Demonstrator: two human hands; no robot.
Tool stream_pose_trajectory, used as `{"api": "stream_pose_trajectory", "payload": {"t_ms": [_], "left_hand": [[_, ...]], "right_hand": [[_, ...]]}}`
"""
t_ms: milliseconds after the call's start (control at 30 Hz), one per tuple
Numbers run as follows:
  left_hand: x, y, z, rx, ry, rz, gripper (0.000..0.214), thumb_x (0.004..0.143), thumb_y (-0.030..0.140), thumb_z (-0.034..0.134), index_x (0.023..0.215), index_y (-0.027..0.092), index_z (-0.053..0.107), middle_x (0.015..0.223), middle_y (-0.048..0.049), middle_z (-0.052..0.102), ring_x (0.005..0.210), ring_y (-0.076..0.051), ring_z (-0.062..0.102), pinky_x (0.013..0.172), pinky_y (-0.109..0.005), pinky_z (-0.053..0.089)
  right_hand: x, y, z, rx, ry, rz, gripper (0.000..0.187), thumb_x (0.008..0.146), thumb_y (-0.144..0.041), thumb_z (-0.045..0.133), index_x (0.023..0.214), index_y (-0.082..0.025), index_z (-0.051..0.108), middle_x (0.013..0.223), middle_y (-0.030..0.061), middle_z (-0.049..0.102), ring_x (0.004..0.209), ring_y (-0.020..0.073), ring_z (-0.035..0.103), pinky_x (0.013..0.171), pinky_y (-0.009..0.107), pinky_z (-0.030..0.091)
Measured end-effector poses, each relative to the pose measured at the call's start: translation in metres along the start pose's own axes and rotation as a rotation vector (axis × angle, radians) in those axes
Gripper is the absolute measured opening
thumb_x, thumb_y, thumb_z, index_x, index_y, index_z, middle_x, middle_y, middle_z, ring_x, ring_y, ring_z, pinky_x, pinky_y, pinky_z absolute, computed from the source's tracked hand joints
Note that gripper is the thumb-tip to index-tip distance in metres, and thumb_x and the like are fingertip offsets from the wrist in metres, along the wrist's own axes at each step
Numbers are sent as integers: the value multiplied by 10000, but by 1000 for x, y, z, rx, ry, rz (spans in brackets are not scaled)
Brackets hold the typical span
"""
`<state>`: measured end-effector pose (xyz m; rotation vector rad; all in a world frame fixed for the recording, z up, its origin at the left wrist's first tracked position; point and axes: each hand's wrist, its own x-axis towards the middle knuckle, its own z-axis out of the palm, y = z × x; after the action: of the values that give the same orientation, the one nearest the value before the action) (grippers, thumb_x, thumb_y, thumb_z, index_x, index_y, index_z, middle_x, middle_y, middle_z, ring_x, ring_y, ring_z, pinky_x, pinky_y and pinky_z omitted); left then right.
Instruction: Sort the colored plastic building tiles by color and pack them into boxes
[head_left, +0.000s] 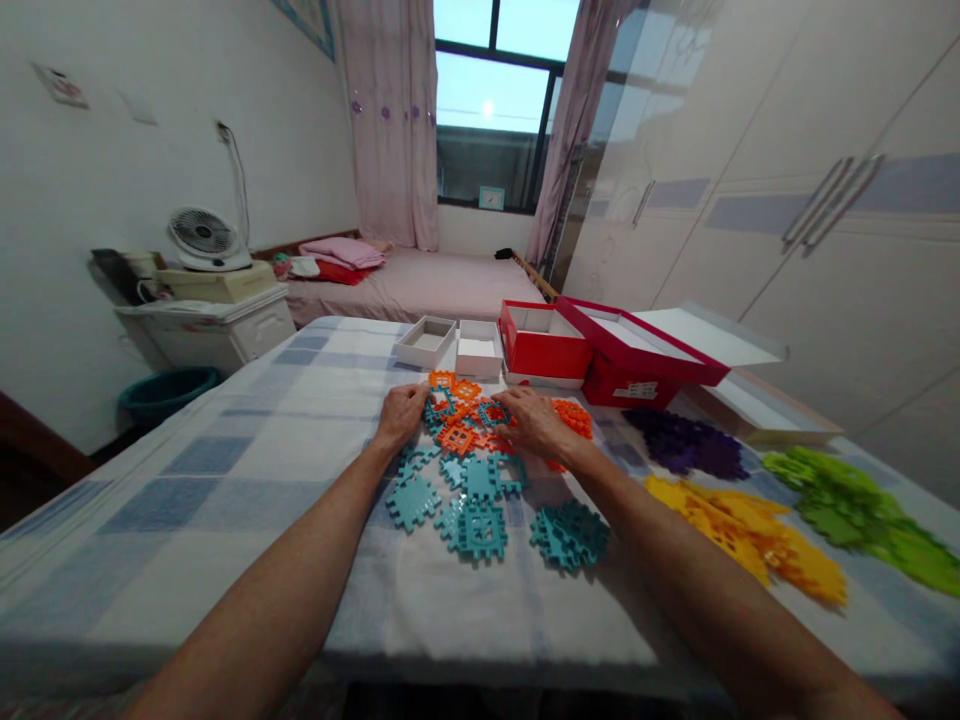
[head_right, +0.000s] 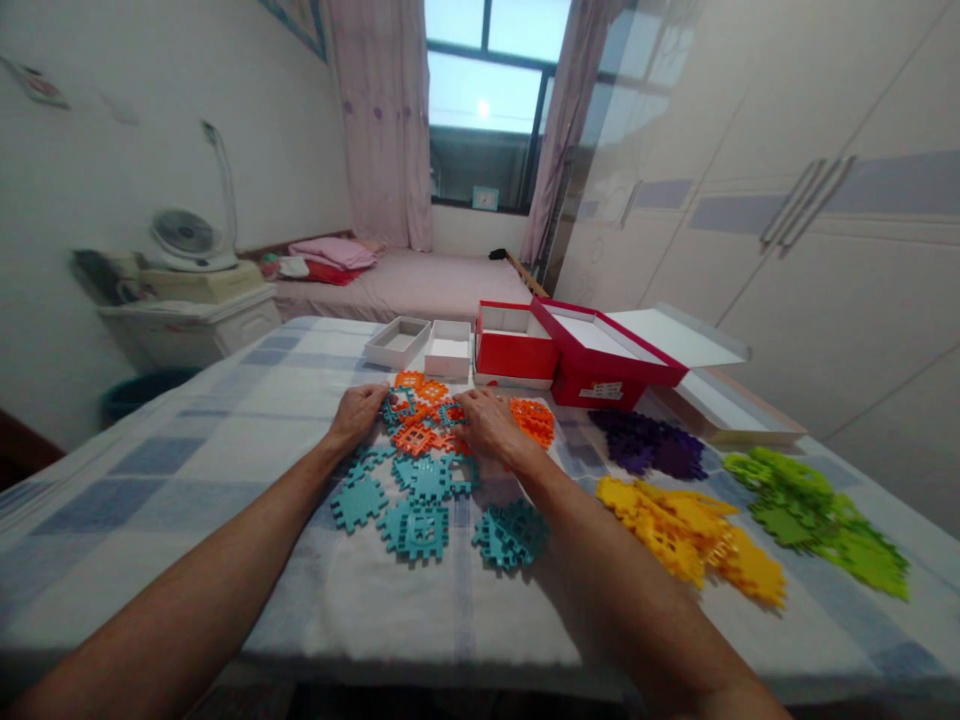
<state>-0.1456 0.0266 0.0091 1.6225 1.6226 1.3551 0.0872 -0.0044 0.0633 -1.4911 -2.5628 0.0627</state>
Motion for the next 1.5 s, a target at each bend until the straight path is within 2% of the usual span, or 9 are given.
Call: {"api": "stream_pose_trajectory", "payload": {"t_ms": [167, 300, 467, 567, 833, 967, 1067, 1167, 1500], "left_hand": [[0, 1, 0, -16, 5, 3, 439, 729, 510, 450, 588, 159, 672, 489, -6, 575, 531, -154, 504, 546, -254, 343], [-2, 9, -1, -42, 47, 4, 423, 737, 500, 440, 579, 166, 646, 486, 1, 544, 531, -153, 483, 556, -263, 344], [-12, 33, -3, -72, 112, 47, 409, 779, 470, 390, 546, 181, 560, 582, -8, 574, 637, -155, 519, 653, -265, 382], [-30, 56, 0, -110, 42, 65, 415, 794, 477, 395, 532, 184, 527, 556, 5, 546, 603, -142, 499, 625, -259, 382], [-86, 100, 20, -14, -549, 273, 437, 877, 452, 368, 593, 196, 578, 653, -9, 591, 637, -146, 532, 644, -261, 408], [-78, 100, 8, 185, -486, 364, 426, 904, 434, 329, 693, 208, 621, 796, -38, 644, 776, -172, 573, 740, -270, 416], [-65, 88, -9, 434, -375, 344, 325, 875, 411, 411, 787, 209, 650, 865, -55, 649, 817, -189, 580, 746, -280, 412], [-60, 74, -18, 665, -396, 311, 281, 833, 443, 505, 869, 215, 665, 909, -55, 634, 794, -189, 586, 686, -275, 405], [-68, 68, -5, 889, -376, 372, 323, 780, 506, 588, 917, 224, 662, 950, -60, 580, 858, -209, 567, 691, -287, 429]], "right_hand": [[4, 3, -1, 42, 43, 40, 439, 819, -317, 591, 1231, -172, 558, 1227, 120, 558, 1102, 248, 512, 899, 365, 401], [-26, 3, -19, 165, 120, 39, 488, 808, -336, 616, 1255, -155, 539, 1225, 125, 536, 1109, 227, 502, 945, 360, 389], [-82, 4, -40, 393, -132, -45, 530, 787, -434, 628, 1269, -233, 536, 1211, 78, 550, 1100, 219, 515, 954, 377, 409], [-101, 8, -42, 496, -227, -88, 549, 757, -475, 651, 1254, -266, 550, 1214, 54, 563, 1098, 215, 528, 950, 378, 427], [-96, 26, -17, 536, 304, 190, 301, 865, -363, 495, 1051, -186, 652, 1039, 72, 680, 874, 184, 637, 804, 340, 499], [-92, 34, 0, 427, 415, 156, 255, 867, -293, 468, 1001, -182, 654, 1030, 65, 685, 896, 187, 629, 824, 347, 484], [-91, 36, 6, 400, 442, 146, 251, 864, -267, 454, 1000, -184, 649, 1049, 64, 681, 930, 192, 619, 827, 353, 476], [-90, 36, 8, 400, 436, 137, 249, 863, -256, 447, 997, -183, 644, 1053, 65, 678, 939, 189, 617, 813, 345, 477], [-90, 47, 8, 371, 601, 138, 211, 843, -230, 471, 920, -183, 661, 948, 52, 697, 867, 174, 636, 782, 304, 485]]}}
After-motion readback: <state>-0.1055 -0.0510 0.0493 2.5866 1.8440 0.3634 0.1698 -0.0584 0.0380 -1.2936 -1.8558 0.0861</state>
